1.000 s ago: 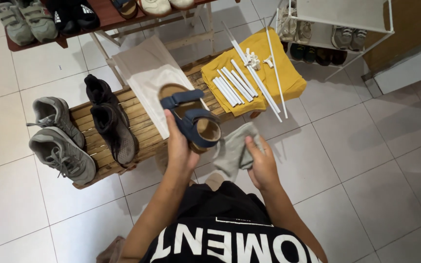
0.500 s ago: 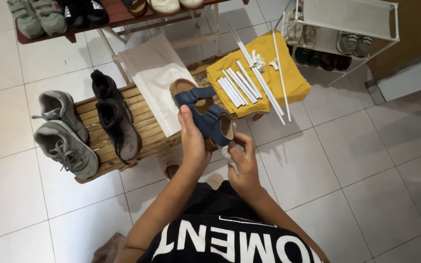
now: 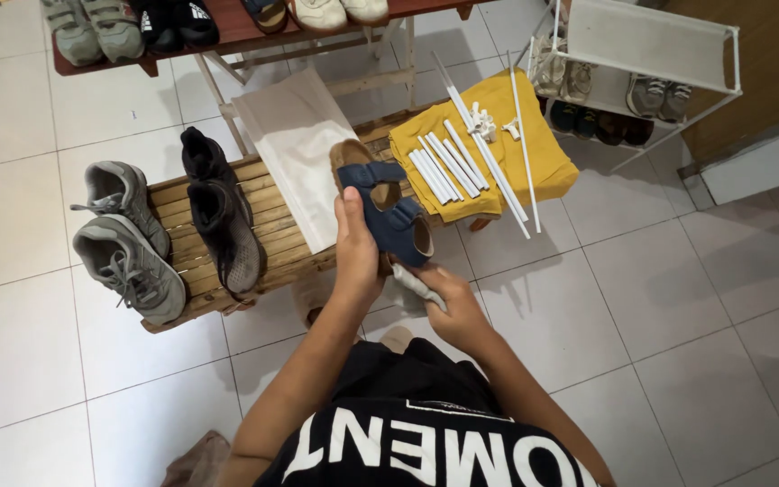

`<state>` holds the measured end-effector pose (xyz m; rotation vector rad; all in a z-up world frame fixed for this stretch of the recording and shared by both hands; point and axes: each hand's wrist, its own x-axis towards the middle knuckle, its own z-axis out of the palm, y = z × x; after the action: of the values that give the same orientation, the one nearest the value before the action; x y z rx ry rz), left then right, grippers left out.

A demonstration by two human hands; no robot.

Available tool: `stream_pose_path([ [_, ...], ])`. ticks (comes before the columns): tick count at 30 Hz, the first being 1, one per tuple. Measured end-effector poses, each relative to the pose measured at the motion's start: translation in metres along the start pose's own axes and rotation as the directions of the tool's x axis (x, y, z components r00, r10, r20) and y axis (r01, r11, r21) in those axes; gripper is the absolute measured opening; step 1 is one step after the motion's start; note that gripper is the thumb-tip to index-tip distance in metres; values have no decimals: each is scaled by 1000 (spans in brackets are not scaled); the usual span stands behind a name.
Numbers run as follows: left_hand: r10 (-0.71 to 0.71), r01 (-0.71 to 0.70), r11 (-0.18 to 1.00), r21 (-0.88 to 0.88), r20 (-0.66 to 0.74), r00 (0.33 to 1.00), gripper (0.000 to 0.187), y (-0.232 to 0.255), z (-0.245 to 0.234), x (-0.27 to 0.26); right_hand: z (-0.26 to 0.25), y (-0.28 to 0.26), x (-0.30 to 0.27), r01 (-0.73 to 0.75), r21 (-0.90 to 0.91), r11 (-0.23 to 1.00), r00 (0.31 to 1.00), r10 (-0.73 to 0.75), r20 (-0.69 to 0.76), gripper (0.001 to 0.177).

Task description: Cleaning a sandal with a cloth and then assembling a small plastic storage rack by connecting tubes and joints.

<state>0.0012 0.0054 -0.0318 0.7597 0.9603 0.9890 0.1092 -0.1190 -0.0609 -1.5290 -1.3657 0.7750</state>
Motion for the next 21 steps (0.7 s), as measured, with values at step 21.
stream_pose_path([
  [21,-234,98,887,452,255,938,86,20,79,-39,-78,-17,-31,7,-445,896,999,-28,-39,31],
])
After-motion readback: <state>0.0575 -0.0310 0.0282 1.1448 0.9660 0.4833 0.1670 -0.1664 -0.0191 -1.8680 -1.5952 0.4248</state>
